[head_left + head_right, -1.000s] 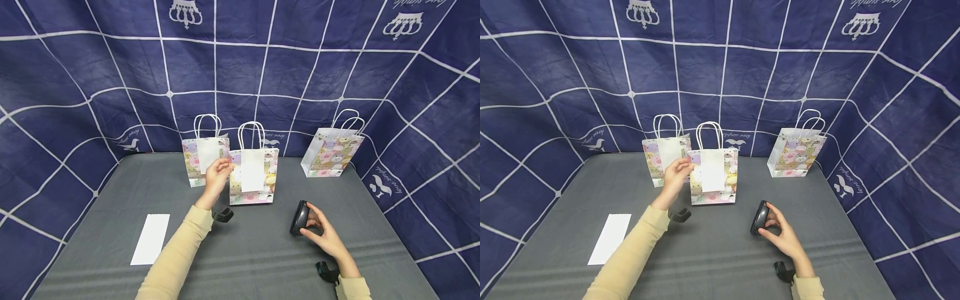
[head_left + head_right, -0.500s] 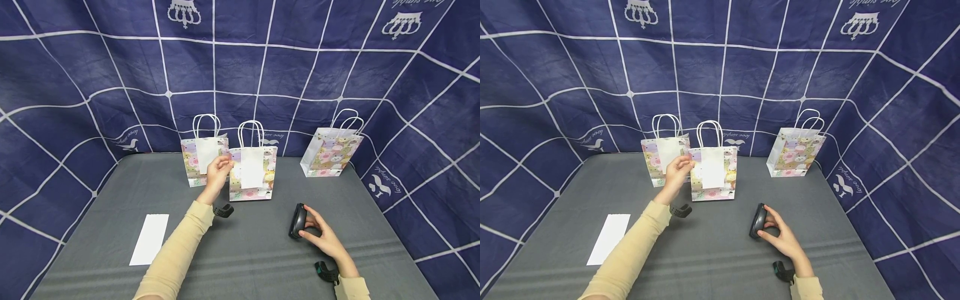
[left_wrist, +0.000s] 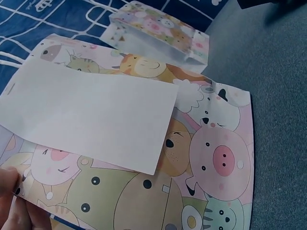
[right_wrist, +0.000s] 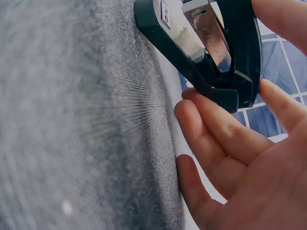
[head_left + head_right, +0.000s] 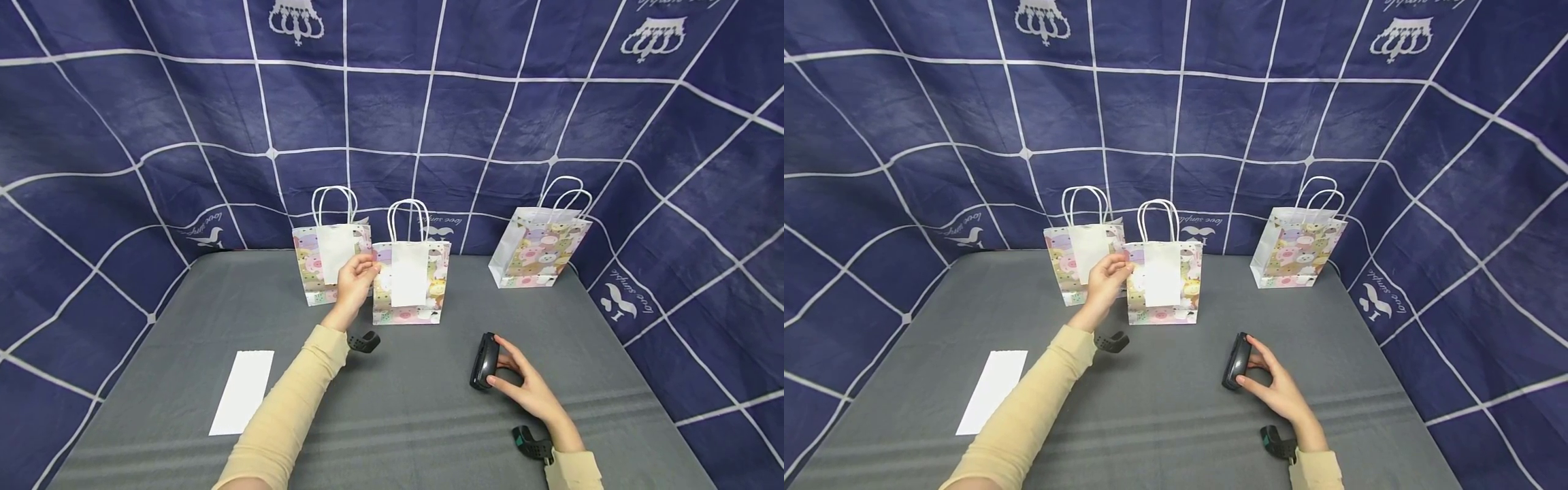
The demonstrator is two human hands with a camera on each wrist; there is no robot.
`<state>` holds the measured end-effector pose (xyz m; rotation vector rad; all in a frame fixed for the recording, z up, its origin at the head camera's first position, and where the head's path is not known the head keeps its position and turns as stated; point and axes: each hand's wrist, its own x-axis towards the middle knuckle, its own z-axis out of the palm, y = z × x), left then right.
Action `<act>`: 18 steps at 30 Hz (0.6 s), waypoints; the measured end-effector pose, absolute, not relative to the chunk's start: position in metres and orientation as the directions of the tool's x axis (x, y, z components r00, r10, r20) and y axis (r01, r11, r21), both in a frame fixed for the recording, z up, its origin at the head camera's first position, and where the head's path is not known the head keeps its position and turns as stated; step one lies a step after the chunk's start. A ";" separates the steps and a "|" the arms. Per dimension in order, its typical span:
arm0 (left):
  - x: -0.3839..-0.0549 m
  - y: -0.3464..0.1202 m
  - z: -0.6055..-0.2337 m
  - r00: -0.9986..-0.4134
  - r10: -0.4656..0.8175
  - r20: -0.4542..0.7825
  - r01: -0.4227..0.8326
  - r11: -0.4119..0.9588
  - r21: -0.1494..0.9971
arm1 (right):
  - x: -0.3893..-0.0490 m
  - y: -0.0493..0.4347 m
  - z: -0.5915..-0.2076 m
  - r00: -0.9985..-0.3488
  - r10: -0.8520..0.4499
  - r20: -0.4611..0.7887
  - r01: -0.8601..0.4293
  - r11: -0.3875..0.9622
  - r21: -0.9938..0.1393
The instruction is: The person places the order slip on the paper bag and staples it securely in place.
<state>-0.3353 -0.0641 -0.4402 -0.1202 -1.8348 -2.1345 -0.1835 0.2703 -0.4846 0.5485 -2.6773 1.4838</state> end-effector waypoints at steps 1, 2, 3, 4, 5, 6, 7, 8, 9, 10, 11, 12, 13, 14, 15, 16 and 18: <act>-0.336 -0.064 -0.441 -0.945 -0.190 0.265 0.290 -0.115 0.950 | -0.183 0.270 -0.485 -0.939 -0.286 0.190 -0.314 0.488 -0.815; -0.336 -0.064 -0.441 -0.946 -0.195 0.260 0.284 -0.108 0.953 | -0.183 0.270 -0.485 -0.941 -0.283 0.184 -0.307 0.494 -0.814; -0.336 -0.064 -0.441 -0.946 -0.199 0.255 0.278 -0.101 0.955 | -0.183 0.270 -0.485 -0.943 -0.280 0.178 -0.302 0.499 -0.812; -0.336 -0.065 -0.441 -0.947 -0.202 0.250 0.273 -0.094 0.958 | -0.183 0.270 -0.484 -0.945 -0.278 0.174 -0.297 0.501 -0.813; -0.336 -0.065 -0.441 -0.947 -0.203 0.247 0.269 -0.087 0.959 | -0.183 0.270 -0.484 -0.947 -0.274 0.169 -0.291 0.508 -0.811; -0.335 -0.066 -0.442 -0.948 -0.203 0.245 0.267 -0.090 0.959 | -0.183 0.270 -0.484 -0.948 -0.271 0.164 -0.286 0.510 -0.811; -0.335 -0.066 -0.442 -0.948 -0.203 0.246 0.269 -0.096 0.958 | -0.183 0.269 -0.483 -0.951 -0.266 0.160 -0.281 0.518 -0.808; -0.334 -0.067 -0.443 -0.948 -0.204 0.246 0.271 -0.107 0.956 | -0.183 0.269 -0.482 -0.952 -0.262 0.156 -0.275 0.522 -0.807; -0.334 -0.068 -0.444 -0.947 -0.204 0.248 0.276 -0.122 0.953 | -0.183 0.268 -0.482 -0.954 -0.257 0.153 -0.271 0.526 -0.806; -0.330 -0.069 -0.442 -0.949 -0.196 0.247 0.275 -0.133 0.952 | -0.182 0.267 -0.481 -0.956 -0.252 0.150 -0.266 0.531 -0.804; -0.330 -0.070 -0.444 -0.949 -0.194 0.250 0.280 -0.149 0.948 | -0.182 0.267 -0.480 -0.958 -0.248 0.147 -0.262 0.536 -0.803; -0.329 -0.070 -0.445 -0.949 -0.192 0.250 0.283 -0.167 0.945 | -0.182 0.266 -0.480 -0.958 -0.246 0.146 -0.260 0.539 -0.801; -0.328 -0.071 -0.446 -0.949 -0.189 0.251 0.284 -0.170 0.944 | -0.182 0.266 -0.479 -0.959 -0.244 0.144 -0.258 0.544 -0.799; -0.327 -0.072 -0.447 -0.950 -0.186 0.250 0.283 -0.173 0.943 | -0.182 0.266 -0.479 -0.959 -0.244 0.143 -0.258 0.544 -0.799; -0.326 -0.073 -0.448 -0.952 -0.181 0.248 0.279 -0.170 0.945 | -0.181 0.266 -0.479 -0.959 -0.244 0.142 -0.257 0.549 -0.796; -0.325 -0.074 -0.449 -0.953 -0.177 0.246 0.275 -0.162 0.948 | -0.181 0.266 -0.479 -0.959 -0.244 0.142 -0.258 0.550 -0.794; -0.326 -0.075 -0.453 -0.953 -0.175 0.247 0.274 -0.158 0.949 | -0.181 0.266 -0.479 -0.959 -0.247 0.140 -0.258 0.555 -0.791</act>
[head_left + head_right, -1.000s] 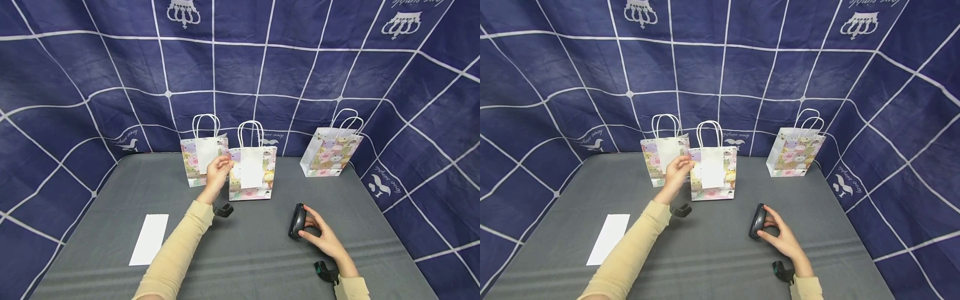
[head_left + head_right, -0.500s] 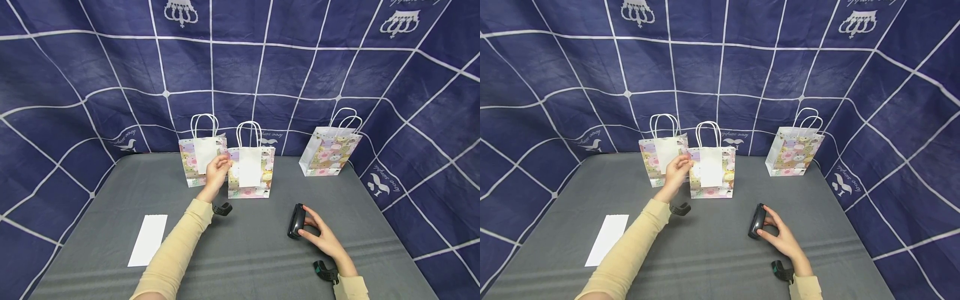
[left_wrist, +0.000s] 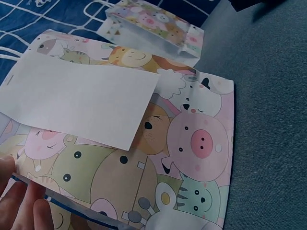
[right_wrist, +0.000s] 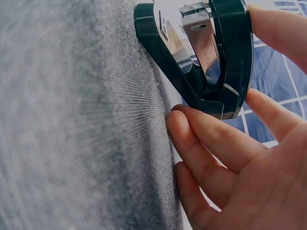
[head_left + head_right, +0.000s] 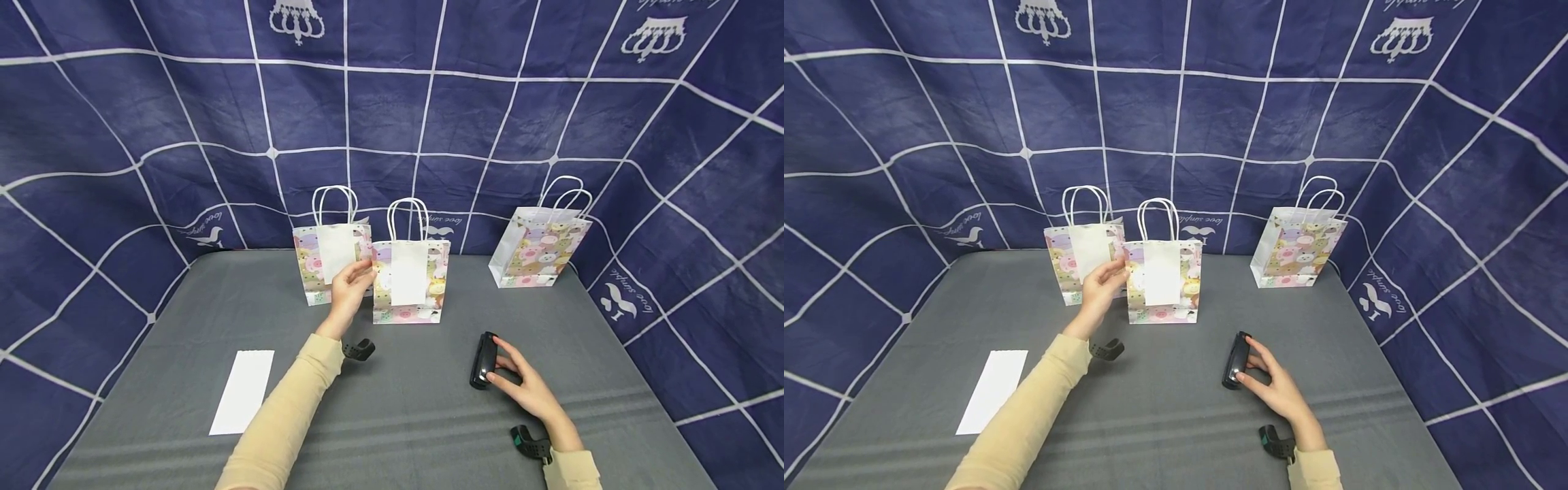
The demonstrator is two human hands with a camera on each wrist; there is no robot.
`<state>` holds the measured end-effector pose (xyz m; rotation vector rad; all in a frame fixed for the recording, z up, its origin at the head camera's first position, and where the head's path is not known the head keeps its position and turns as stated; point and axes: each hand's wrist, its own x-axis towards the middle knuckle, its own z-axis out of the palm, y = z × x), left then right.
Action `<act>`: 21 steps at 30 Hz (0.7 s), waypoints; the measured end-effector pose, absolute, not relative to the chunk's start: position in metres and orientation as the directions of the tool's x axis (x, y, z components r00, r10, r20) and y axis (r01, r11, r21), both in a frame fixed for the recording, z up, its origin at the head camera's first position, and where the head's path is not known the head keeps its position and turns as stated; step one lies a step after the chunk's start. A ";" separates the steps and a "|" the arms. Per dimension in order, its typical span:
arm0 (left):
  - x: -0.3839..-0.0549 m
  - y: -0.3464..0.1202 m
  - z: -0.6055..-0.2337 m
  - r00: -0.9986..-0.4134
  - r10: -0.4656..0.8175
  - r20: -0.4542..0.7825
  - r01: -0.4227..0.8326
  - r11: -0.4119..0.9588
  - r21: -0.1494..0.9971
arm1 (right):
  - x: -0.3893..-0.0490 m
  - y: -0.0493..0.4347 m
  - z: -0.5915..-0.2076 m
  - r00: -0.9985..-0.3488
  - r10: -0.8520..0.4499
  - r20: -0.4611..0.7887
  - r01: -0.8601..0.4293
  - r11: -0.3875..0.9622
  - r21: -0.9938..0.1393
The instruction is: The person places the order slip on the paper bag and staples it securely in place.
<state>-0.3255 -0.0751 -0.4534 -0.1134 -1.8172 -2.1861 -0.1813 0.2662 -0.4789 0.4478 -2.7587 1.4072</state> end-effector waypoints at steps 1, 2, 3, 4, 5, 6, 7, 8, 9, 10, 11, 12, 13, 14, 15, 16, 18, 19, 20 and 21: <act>-0.325 -0.076 -0.454 -0.955 -0.169 0.244 0.270 -0.156 0.950 | -0.181 0.266 -0.479 -0.959 -0.247 0.138 -0.257 0.557 -0.790; -0.324 -0.076 -0.455 -0.956 -0.165 0.242 0.267 -0.158 0.951 | -0.181 0.267 -0.479 -0.959 -0.248 0.137 -0.258 0.558 -0.789; -0.323 -0.077 -0.455 -0.957 -0.160 0.241 0.266 -0.159 0.951 | -0.181 0.267 -0.480 -0.959 -0.250 0.137 -0.258 0.559 -0.788; -0.323 -0.078 -0.456 -0.958 -0.155 0.243 0.267 -0.165 0.949 | -0.181 0.267 -0.480 -0.957 -0.255 0.141 -0.265 0.561 -0.784; -0.322 -0.078 -0.457 -0.958 -0.150 0.243 0.267 -0.167 0.949 | -0.181 0.267 -0.480 -0.957 -0.255 0.141 -0.265 0.562 -0.783; -0.321 -0.079 -0.457 -0.959 -0.147 0.242 0.265 -0.164 0.950 | -0.181 0.267 -0.480 -0.957 -0.255 0.141 -0.265 0.563 -0.783; -0.321 -0.080 -0.458 -0.959 -0.146 0.241 0.263 -0.162 0.951 | -0.181 0.267 -0.481 -0.956 -0.255 0.143 -0.267 0.564 -0.781; -0.320 -0.080 -0.459 -0.959 -0.148 0.240 0.262 -0.155 0.952 | -0.181 0.267 -0.481 -0.956 -0.255 0.144 -0.268 0.564 -0.781; -0.319 -0.081 -0.460 -0.960 -0.152 0.234 0.257 -0.155 0.954 | -0.181 0.267 -0.481 -0.956 -0.255 0.145 -0.269 0.564 -0.781; -0.318 -0.081 -0.461 -0.962 -0.156 0.226 0.249 -0.153 0.956 | -0.181 0.267 -0.481 -0.956 -0.255 0.147 -0.269 0.561 -0.783; -0.317 -0.081 -0.462 -0.963 -0.161 0.215 0.239 -0.150 0.959 | -0.181 0.267 -0.481 -0.958 -0.249 0.144 -0.263 0.557 -0.788; -0.316 -0.081 -0.463 -0.965 -0.164 0.205 0.229 -0.149 0.962 | -0.181 0.267 -0.481 -0.958 -0.248 0.144 -0.262 0.557 -0.788; -0.315 -0.082 -0.463 -0.967 -0.169 0.193 0.218 -0.148 0.965 | -0.181 0.267 -0.481 -0.958 -0.247 0.144 -0.262 0.556 -0.789; -0.314 -0.082 -0.464 -0.968 -0.171 0.183 0.209 -0.144 0.967 | -0.181 0.267 -0.481 -0.959 -0.245 0.144 -0.260 0.555 -0.790; -0.313 -0.082 -0.464 -0.969 -0.174 0.177 0.202 -0.141 0.969 | -0.181 0.267 -0.481 -0.959 -0.244 0.143 -0.259 0.557 -0.789; -0.313 -0.082 -0.465 -0.969 -0.174 0.175 0.199 -0.132 0.971 | -0.181 0.267 -0.481 -0.959 -0.243 0.143 -0.259 0.556 -0.790; -0.311 -0.083 -0.467 -0.968 -0.179 0.178 0.201 -0.118 0.973 | -0.181 0.266 -0.481 -0.957 -0.248 0.148 -0.266 0.553 -0.790; -0.311 -0.083 -0.467 -0.966 -0.183 0.181 0.204 -0.115 0.972 | -0.181 0.266 -0.481 -0.955 -0.253 0.153 -0.271 0.547 -0.792; -0.310 -0.083 -0.468 -0.965 -0.186 0.185 0.208 -0.112 0.972 | -0.181 0.266 -0.482 -0.953 -0.259 0.157 -0.277 0.539 -0.795; -0.310 -0.083 -0.469 -0.963 -0.190 0.189 0.212 -0.107 0.971 | -0.181 0.267 -0.483 -0.950 -0.267 0.162 -0.285 0.531 -0.798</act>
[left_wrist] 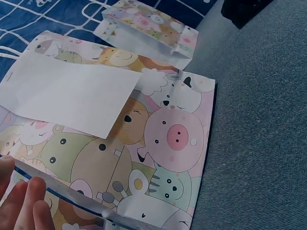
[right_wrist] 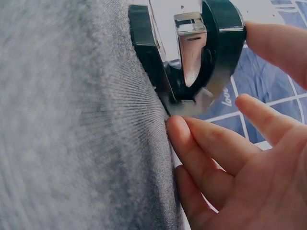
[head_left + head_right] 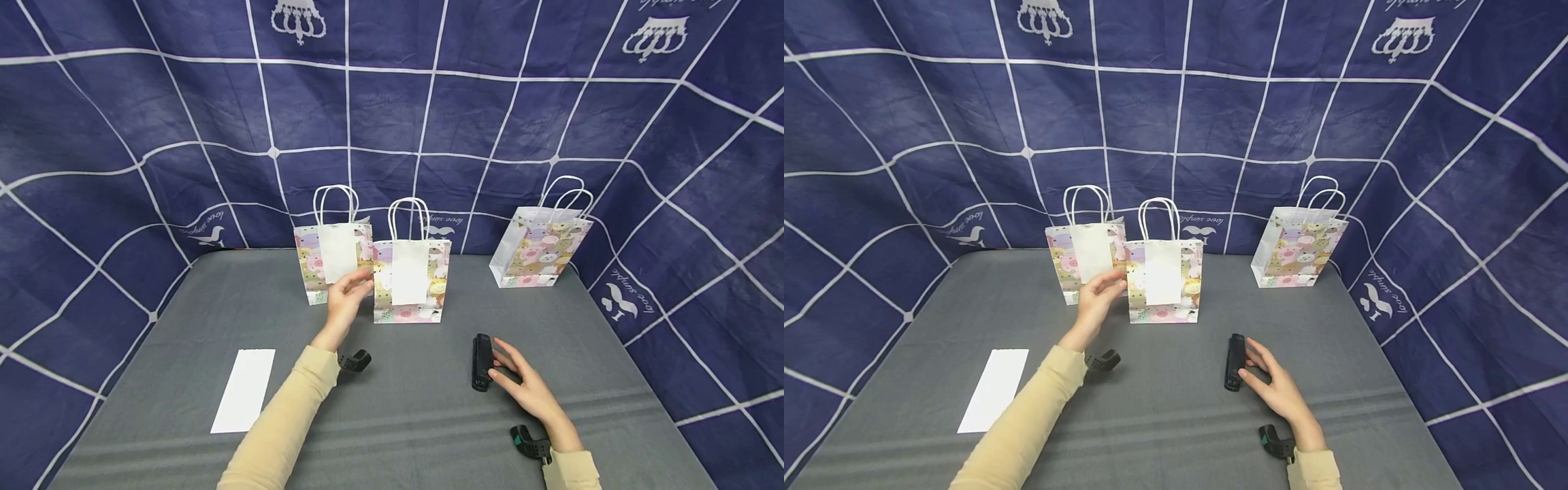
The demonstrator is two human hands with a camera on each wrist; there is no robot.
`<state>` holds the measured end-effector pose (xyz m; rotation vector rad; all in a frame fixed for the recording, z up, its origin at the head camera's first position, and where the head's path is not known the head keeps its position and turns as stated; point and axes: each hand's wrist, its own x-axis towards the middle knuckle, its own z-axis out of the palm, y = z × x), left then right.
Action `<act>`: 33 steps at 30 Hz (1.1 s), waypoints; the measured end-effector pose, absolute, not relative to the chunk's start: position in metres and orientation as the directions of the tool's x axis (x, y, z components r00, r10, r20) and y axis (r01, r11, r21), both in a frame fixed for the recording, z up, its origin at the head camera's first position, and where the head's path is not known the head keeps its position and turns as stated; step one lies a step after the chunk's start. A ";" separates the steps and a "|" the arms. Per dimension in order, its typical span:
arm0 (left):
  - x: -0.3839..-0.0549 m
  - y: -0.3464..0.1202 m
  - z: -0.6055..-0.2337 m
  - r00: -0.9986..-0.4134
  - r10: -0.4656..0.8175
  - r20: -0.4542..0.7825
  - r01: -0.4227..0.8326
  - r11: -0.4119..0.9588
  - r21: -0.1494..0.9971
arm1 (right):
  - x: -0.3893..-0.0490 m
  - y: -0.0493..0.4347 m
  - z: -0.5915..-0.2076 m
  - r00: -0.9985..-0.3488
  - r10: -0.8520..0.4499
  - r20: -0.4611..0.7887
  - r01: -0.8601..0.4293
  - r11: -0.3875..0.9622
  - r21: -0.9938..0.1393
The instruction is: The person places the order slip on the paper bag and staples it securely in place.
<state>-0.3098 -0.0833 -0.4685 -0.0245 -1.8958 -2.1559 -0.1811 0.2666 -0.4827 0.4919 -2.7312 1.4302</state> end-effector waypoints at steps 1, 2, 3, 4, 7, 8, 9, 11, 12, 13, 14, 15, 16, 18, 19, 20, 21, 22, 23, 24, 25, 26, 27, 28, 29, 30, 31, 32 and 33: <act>-0.309 -0.083 -0.469 -0.963 -0.192 0.191 0.214 -0.106 0.971 | -0.182 0.267 -0.484 -0.947 -0.273 0.167 -0.291 0.519 -0.804; -0.309 -0.083 -0.469 -0.962 -0.195 0.192 0.216 -0.108 0.970 | -0.182 0.268 -0.485 -0.945 -0.277 0.173 -0.297 0.507 -0.809; -0.308 -0.083 -0.470 -0.962 -0.197 0.192 0.216 -0.110 0.970 | -0.183 0.269 -0.487 -0.942 -0.281 0.181 -0.304 0.497 -0.813; -0.308 -0.084 -0.470 -0.962 -0.198 0.190 0.214 -0.109 0.971 | -0.184 0.270 -0.491 -0.941 -0.284 0.186 -0.308 0.484 -0.819; -0.306 -0.085 -0.471 -0.963 -0.197 0.183 0.208 -0.117 0.971 | -0.189 0.276 -0.503 -0.938 -0.282 0.203 -0.319 0.471 -0.822; -0.305 -0.085 -0.471 -0.964 -0.196 0.181 0.206 -0.117 0.971 | -0.190 0.278 -0.507 -0.937 -0.281 0.206 -0.322 0.472 -0.821; -0.304 -0.086 -0.471 -0.964 -0.195 0.178 0.203 -0.117 0.972 | -0.192 0.280 -0.511 -0.937 -0.280 0.208 -0.323 0.472 -0.820; -0.303 -0.088 -0.472 -0.965 -0.193 0.176 0.201 -0.120 0.972 | -0.195 0.283 -0.517 -0.938 -0.277 0.207 -0.320 0.471 -0.822; -0.302 -0.088 -0.472 -0.965 -0.194 0.176 0.202 -0.121 0.972 | -0.196 0.284 -0.518 -0.940 -0.273 0.207 -0.317 0.467 -0.825; -0.301 -0.089 -0.472 -0.965 -0.192 0.178 0.203 -0.119 0.972 | -0.197 0.285 -0.519 -0.941 -0.266 0.207 -0.313 0.460 -0.831; -0.300 -0.090 -0.472 -0.965 -0.193 0.178 0.203 -0.119 0.972 | -0.198 0.285 -0.519 -0.943 -0.260 0.209 -0.310 0.450 -0.837; -0.298 -0.091 -0.473 -0.964 -0.194 0.180 0.206 -0.123 0.971 | -0.199 0.286 -0.519 -0.944 -0.252 0.212 -0.307 0.439 -0.844; -0.297 -0.092 -0.473 -0.964 -0.194 0.182 0.208 -0.123 0.970 | -0.199 0.286 -0.518 -0.945 -0.245 0.218 -0.307 0.431 -0.848; -0.295 -0.094 -0.474 -0.963 -0.194 0.186 0.212 -0.120 0.970 | -0.201 0.286 -0.516 -0.945 -0.229 0.232 -0.311 0.419 -0.853; -0.294 -0.095 -0.474 -0.963 -0.193 0.187 0.212 -0.118 0.970 | -0.201 0.286 -0.515 -0.946 -0.223 0.237 -0.312 0.413 -0.856; -0.293 -0.097 -0.475 -0.962 -0.195 0.189 0.215 -0.121 0.969 | -0.202 0.286 -0.513 -0.945 -0.220 0.243 -0.315 0.407 -0.857; -0.291 -0.098 -0.475 -0.962 -0.193 0.192 0.218 -0.123 0.968 | -0.204 0.286 -0.511 -0.944 -0.215 0.251 -0.320 0.400 -0.859; -0.290 -0.100 -0.474 -0.962 -0.191 0.194 0.220 -0.126 0.967 | -0.205 0.287 -0.510 -0.942 -0.212 0.260 -0.326 0.395 -0.859; -0.288 -0.102 -0.474 -0.962 -0.188 0.196 0.222 -0.130 0.966 | -0.207 0.287 -0.508 -0.941 -0.209 0.267 -0.330 0.389 -0.860; -0.287 -0.104 -0.473 -0.963 -0.185 0.198 0.224 -0.130 0.966 | -0.208 0.288 -0.506 -0.941 -0.205 0.270 -0.331 0.379 -0.864; -0.285 -0.105 -0.472 -0.963 -0.183 0.199 0.225 -0.137 0.965 | -0.210 0.289 -0.505 -0.939 -0.202 0.279 -0.337 0.372 -0.865; -0.282 -0.107 -0.470 -0.963 -0.180 0.199 0.225 -0.140 0.964 | -0.212 0.289 -0.503 -0.937 -0.200 0.287 -0.343 0.363 -0.866; -0.279 -0.109 -0.466 -0.963 -0.178 0.202 0.227 -0.128 0.966 | -0.214 0.290 -0.502 -0.934 -0.199 0.297 -0.351 0.350 -0.868; -0.275 -0.110 -0.462 -0.963 -0.177 0.205 0.227 -0.116 0.967 | -0.216 0.291 -0.500 -0.931 -0.197 0.306 -0.358 0.340 -0.870; -0.271 -0.111 -0.458 -0.962 -0.178 0.206 0.226 -0.102 0.969 | -0.218 0.291 -0.499 -0.929 -0.195 0.313 -0.363 0.328 -0.872; -0.268 -0.112 -0.454 -0.962 -0.179 0.208 0.227 -0.092 0.970 | -0.220 0.292 -0.497 -0.928 -0.191 0.319 -0.366 0.319 -0.874; -0.264 -0.113 -0.450 -0.961 -0.181 0.211 0.228 -0.081 0.970 | -0.222 0.293 -0.496 -0.927 -0.189 0.324 -0.370 0.311 -0.875; -0.261 -0.114 -0.446 -0.960 -0.185 0.212 0.228 -0.066 0.971 | -0.224 0.293 -0.494 -0.926 -0.186 0.329 -0.373 0.306 -0.876; -0.257 -0.115 -0.443 -0.958 -0.189 0.215 0.228 -0.051 0.972 | -0.226 0.294 -0.493 -0.925 -0.183 0.334 -0.376 0.302 -0.876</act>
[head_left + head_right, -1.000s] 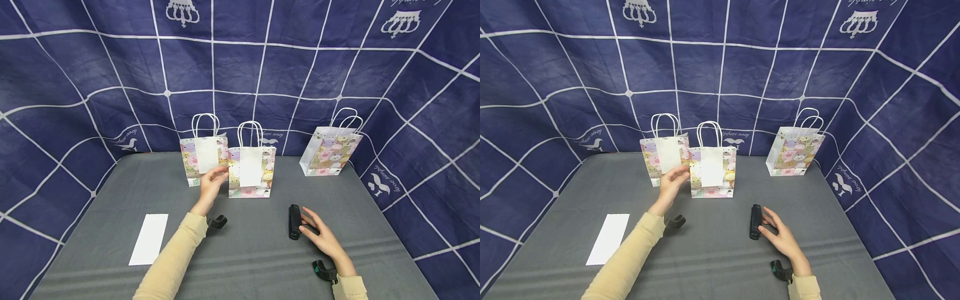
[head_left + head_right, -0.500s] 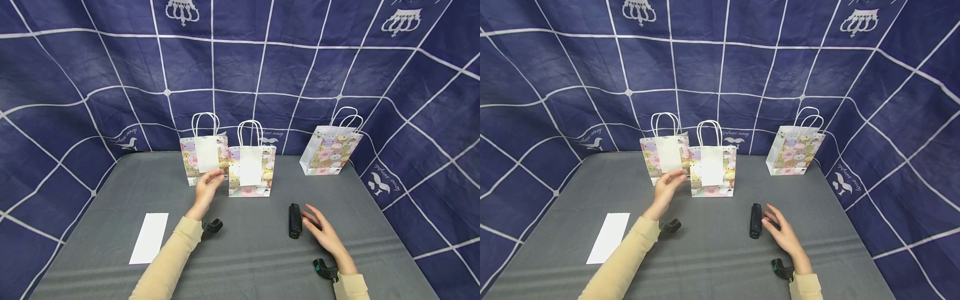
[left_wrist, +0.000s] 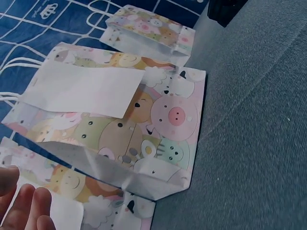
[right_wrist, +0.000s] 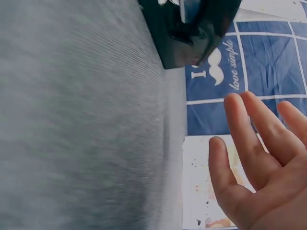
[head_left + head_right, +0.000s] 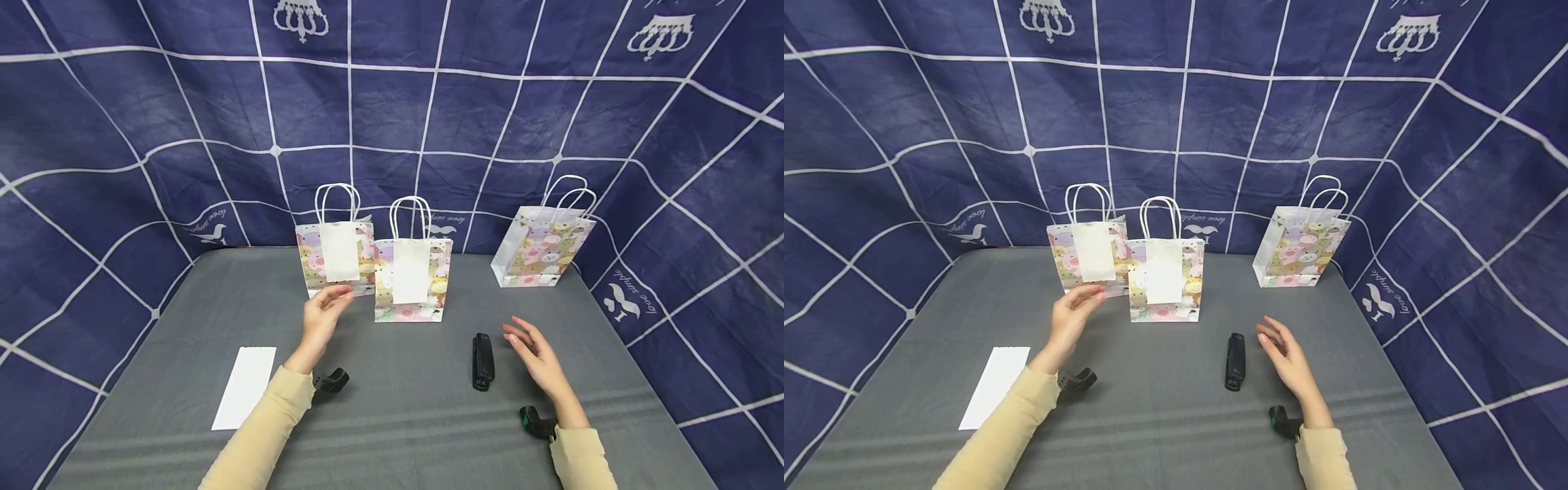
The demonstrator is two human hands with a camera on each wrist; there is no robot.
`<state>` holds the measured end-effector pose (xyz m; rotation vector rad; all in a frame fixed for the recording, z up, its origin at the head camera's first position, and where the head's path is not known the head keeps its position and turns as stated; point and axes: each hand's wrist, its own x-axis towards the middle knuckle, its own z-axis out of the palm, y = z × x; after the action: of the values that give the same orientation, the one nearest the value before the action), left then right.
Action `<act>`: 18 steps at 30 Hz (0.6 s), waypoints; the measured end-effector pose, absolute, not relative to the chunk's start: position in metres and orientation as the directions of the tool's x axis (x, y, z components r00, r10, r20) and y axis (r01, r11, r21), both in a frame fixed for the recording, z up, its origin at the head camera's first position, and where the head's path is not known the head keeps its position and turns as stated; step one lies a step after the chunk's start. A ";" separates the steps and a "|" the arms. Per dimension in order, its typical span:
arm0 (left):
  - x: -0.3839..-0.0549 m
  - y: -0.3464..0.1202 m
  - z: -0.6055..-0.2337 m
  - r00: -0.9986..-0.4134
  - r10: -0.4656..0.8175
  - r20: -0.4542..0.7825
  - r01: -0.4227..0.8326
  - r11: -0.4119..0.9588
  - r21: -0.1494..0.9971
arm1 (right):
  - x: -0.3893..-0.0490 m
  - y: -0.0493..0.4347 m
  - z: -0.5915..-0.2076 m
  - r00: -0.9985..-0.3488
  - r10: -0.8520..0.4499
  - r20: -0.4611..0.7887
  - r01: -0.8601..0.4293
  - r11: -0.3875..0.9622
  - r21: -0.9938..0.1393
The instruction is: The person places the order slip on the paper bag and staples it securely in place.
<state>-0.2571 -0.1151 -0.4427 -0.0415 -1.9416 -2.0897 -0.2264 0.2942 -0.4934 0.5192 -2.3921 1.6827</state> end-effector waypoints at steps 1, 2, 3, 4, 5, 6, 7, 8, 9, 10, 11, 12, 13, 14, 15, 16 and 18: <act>-0.255 -0.116 -0.442 -0.958 -0.192 0.214 0.228 -0.053 0.972 | -0.229 0.295 -0.492 -0.924 -0.178 0.337 -0.377 0.300 -0.876; -0.253 -0.118 -0.441 -0.958 -0.195 0.211 0.225 -0.054 0.973 | -0.231 0.296 -0.490 -0.925 -0.175 0.338 -0.377 0.299 -0.877; -0.252 -0.120 -0.440 -0.956 -0.198 0.214 0.229 -0.053 0.972 | -0.234 0.296 -0.489 -0.925 -0.172 0.339 -0.377 0.300 -0.876; -0.252 -0.122 -0.444 -0.956 -0.199 0.214 0.228 -0.053 0.972 | -0.236 0.297 -0.487 -0.925 -0.170 0.340 -0.377 0.301 -0.876; -0.253 -0.125 -0.447 -0.955 -0.200 0.220 0.235 -0.056 0.970 | -0.239 0.298 -0.486 -0.926 -0.166 0.340 -0.376 0.307 -0.874; -0.254 -0.127 -0.451 -0.952 -0.204 0.227 0.243 -0.059 0.968 | -0.241 0.298 -0.485 -0.927 -0.162 0.340 -0.375 0.312 -0.873; -0.254 -0.130 -0.456 -0.950 -0.209 0.232 0.249 -0.060 0.967 | -0.243 0.298 -0.483 -0.927 -0.159 0.340 -0.374 0.319 -0.871; -0.255 -0.132 -0.460 -0.948 -0.216 0.235 0.253 -0.058 0.966 | -0.246 0.299 -0.482 -0.927 -0.158 0.339 -0.373 0.329 -0.867; -0.255 -0.134 -0.463 -0.945 -0.221 0.242 0.260 -0.056 0.964 | -0.247 0.300 -0.481 -0.928 -0.154 0.340 -0.373 0.336 -0.865; -0.255 -0.136 -0.466 -0.943 -0.229 0.241 0.260 -0.054 0.964 | -0.249 0.300 -0.480 -0.929 -0.148 0.340 -0.370 0.342 -0.864; -0.253 -0.137 -0.466 -0.941 -0.235 0.242 0.261 -0.050 0.964 | -0.251 0.301 -0.479 -0.929 -0.143 0.340 -0.369 0.347 -0.862; -0.251 -0.138 -0.465 -0.941 -0.243 0.237 0.254 -0.042 0.966 | -0.252 0.301 -0.478 -0.930 -0.139 0.341 -0.368 0.347 -0.863; -0.249 -0.140 -0.465 -0.942 -0.249 0.227 0.243 -0.034 0.969 | -0.254 0.302 -0.476 -0.930 -0.135 0.342 -0.368 0.349 -0.862; -0.247 -0.142 -0.464 -0.942 -0.251 0.221 0.237 -0.034 0.971 | -0.255 0.302 -0.475 -0.930 -0.131 0.343 -0.367 0.347 -0.863; -0.245 -0.144 -0.464 -0.944 -0.252 0.214 0.229 -0.034 0.973 | -0.255 0.302 -0.473 -0.931 -0.126 0.344 -0.366 0.345 -0.864; -0.243 -0.146 -0.464 -0.945 -0.254 0.207 0.222 -0.032 0.975 | -0.256 0.302 -0.472 -0.931 -0.123 0.343 -0.364 0.345 -0.865; -0.239 -0.151 -0.464 -0.946 -0.258 0.199 0.214 -0.032 0.976 | -0.257 0.303 -0.469 -0.931 -0.120 0.344 -0.364 0.336 -0.869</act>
<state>-0.2394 -0.1506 -0.4642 0.0465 -1.9273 -2.0467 -0.2574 0.3027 -0.4689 0.4384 -2.3807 1.6361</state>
